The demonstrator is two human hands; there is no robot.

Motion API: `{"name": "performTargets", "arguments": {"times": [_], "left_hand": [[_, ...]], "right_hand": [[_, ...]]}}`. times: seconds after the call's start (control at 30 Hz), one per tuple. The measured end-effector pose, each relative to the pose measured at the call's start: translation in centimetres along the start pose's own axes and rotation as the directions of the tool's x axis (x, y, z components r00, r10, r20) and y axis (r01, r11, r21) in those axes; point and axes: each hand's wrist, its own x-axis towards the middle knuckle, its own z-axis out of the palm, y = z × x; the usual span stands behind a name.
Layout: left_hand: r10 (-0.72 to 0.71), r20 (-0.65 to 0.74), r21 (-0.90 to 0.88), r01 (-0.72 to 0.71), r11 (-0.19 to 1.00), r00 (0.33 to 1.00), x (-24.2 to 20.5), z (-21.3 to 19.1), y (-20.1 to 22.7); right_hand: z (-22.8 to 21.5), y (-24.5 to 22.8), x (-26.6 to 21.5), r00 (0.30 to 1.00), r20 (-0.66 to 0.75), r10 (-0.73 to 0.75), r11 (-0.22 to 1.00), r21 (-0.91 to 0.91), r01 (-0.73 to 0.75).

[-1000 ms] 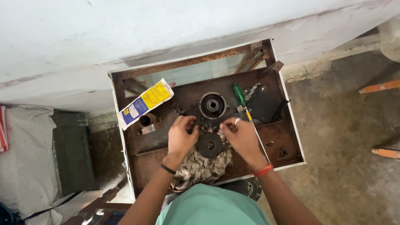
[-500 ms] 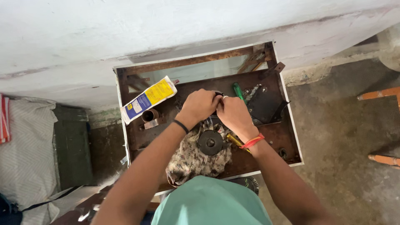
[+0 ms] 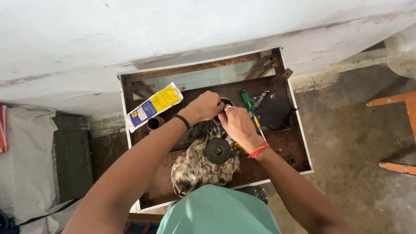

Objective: The person disassembles a cylindrical mechanical component on a workbench, removes a gear, and wipes parts with a cloth. They use a screwdriver to adjust or pry at the assembly and handle small metal pieces. The work continues with repeated cleaning and repositioning of the parts.

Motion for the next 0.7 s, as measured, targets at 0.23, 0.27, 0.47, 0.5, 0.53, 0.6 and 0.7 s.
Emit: {"name": "performTargets", "arguments": {"times": [0.23,0.27,0.47,0.5,0.53,0.6,0.7], "left_hand": [[-0.011,-0.066,-0.058,0.008,0.998,0.998,0.1,0.6,0.5],[-0.009,-0.069,-0.056,0.005,0.998,0.998,-0.3,0.2,0.7],[0.069,-0.152,-0.128,-0.089,0.988,0.986,-0.7,-3.3,4.3],[0.07,-0.15,-0.158,-0.094,0.983,0.986,-0.7,-4.4,4.8],[0.071,-0.142,-0.189,-0.098,0.977,0.987,-0.7,-5.4,5.4],[0.018,-0.159,-0.232,-0.055,0.971,0.987,-1.0,-7.0,6.3],[-0.097,-0.29,-0.269,0.016,0.963,0.952,-2.8,-9.5,5.6]], "right_hand": [[-0.6,0.2,0.3,0.999,-0.011,0.046,0.999,0.02,-0.045],[-0.5,-0.2,0.2,0.999,-0.023,0.04,0.999,0.006,-0.04],[-3.9,-0.5,1.1,0.997,-0.06,0.047,0.993,0.112,-0.04],[-5.1,-0.5,1.6,0.996,-0.024,0.089,0.989,0.118,-0.085],[-6.4,-0.4,1.9,0.991,0.013,0.136,0.983,0.124,-0.137],[-8.8,-0.6,2.1,0.992,-0.028,0.126,0.985,0.121,-0.121],[-12.3,-1.2,1.8,0.982,-0.188,0.017,0.997,0.081,-0.002]]}}
